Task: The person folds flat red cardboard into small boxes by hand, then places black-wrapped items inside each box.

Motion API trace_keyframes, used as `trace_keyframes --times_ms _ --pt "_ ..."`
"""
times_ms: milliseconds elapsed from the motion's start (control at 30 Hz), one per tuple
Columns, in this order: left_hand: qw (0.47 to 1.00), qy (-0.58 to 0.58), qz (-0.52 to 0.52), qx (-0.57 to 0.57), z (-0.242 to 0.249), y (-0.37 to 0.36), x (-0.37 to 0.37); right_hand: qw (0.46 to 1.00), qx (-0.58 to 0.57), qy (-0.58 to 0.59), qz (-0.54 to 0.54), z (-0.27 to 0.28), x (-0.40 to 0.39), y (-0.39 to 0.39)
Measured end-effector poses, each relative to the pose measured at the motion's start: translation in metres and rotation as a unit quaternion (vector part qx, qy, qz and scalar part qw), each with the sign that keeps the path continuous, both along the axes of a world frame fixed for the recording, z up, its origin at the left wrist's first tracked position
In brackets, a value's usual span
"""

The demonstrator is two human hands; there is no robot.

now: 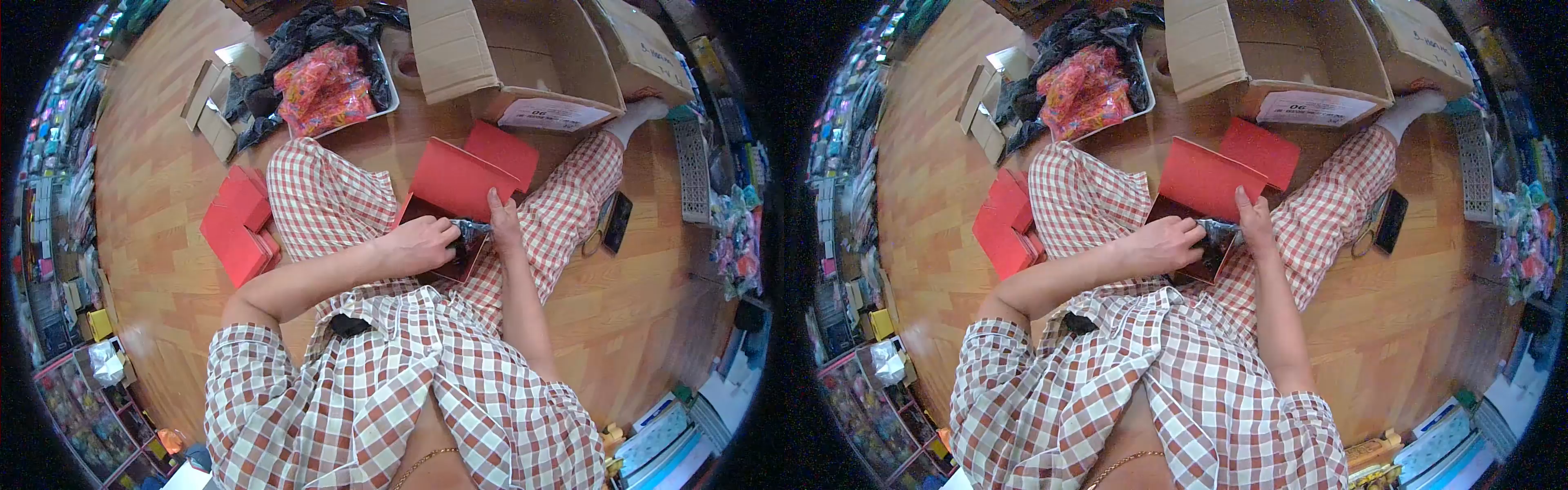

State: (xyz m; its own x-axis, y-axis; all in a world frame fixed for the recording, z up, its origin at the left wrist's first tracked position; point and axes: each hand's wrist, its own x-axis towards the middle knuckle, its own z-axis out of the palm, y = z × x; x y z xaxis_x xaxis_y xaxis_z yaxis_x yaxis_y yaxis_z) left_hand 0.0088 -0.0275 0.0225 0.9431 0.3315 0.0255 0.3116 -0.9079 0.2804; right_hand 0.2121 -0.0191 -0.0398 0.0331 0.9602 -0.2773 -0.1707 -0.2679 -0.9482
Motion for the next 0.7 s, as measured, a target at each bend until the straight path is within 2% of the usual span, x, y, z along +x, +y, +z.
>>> trace_keyframes --times_ms 133,200,233,300,367,467,500,567,600,633,700 --pt "0.998 0.051 0.019 0.017 0.002 0.002 0.005 0.999 0.022 -0.014 0.035 -0.001 0.001 0.002" --pt "0.989 0.130 -0.074 0.014 0.008 -0.001 0.012 0.999 0.018 0.006 0.044 0.000 0.002 0.003" --pt "0.989 0.131 -0.072 0.014 0.002 -0.006 0.014 0.998 0.014 0.027 0.052 0.000 0.002 0.003" --pt "0.987 0.101 -0.019 0.122 -0.006 -0.015 0.016 0.998 0.017 -0.002 0.059 0.000 0.000 0.004" --pt "0.986 0.142 -0.014 0.087 -0.002 -0.012 0.016 0.997 0.016 -0.033 0.062 0.002 -0.001 0.001" --pt "0.992 -0.038 0.077 -0.093 0.007 -0.002 0.004 0.999 0.024 -0.012 0.036 0.012 -0.003 0.001" --pt "0.992 -0.039 0.073 -0.094 0.010 -0.004 0.001 0.999 0.029 -0.017 0.042 0.014 -0.002 0.001" --pt "0.985 -0.041 0.146 -0.077 0.019 -0.010 -0.004 0.998 0.033 -0.022 0.049 0.012 -0.001 0.003" --pt "0.979 0.052 0.165 -0.106 0.017 -0.015 -0.003 0.999 0.027 -0.008 0.038 0.010 -0.001 0.005" --pt "0.978 0.054 0.169 -0.108 0.012 -0.018 -0.002 0.999 0.019 0.006 0.028 0.009 -0.001 0.006" --pt "0.952 0.158 0.250 -0.077 -0.001 -0.021 0.001 0.999 0.025 0.017 0.041 0.004 0.003 0.009"
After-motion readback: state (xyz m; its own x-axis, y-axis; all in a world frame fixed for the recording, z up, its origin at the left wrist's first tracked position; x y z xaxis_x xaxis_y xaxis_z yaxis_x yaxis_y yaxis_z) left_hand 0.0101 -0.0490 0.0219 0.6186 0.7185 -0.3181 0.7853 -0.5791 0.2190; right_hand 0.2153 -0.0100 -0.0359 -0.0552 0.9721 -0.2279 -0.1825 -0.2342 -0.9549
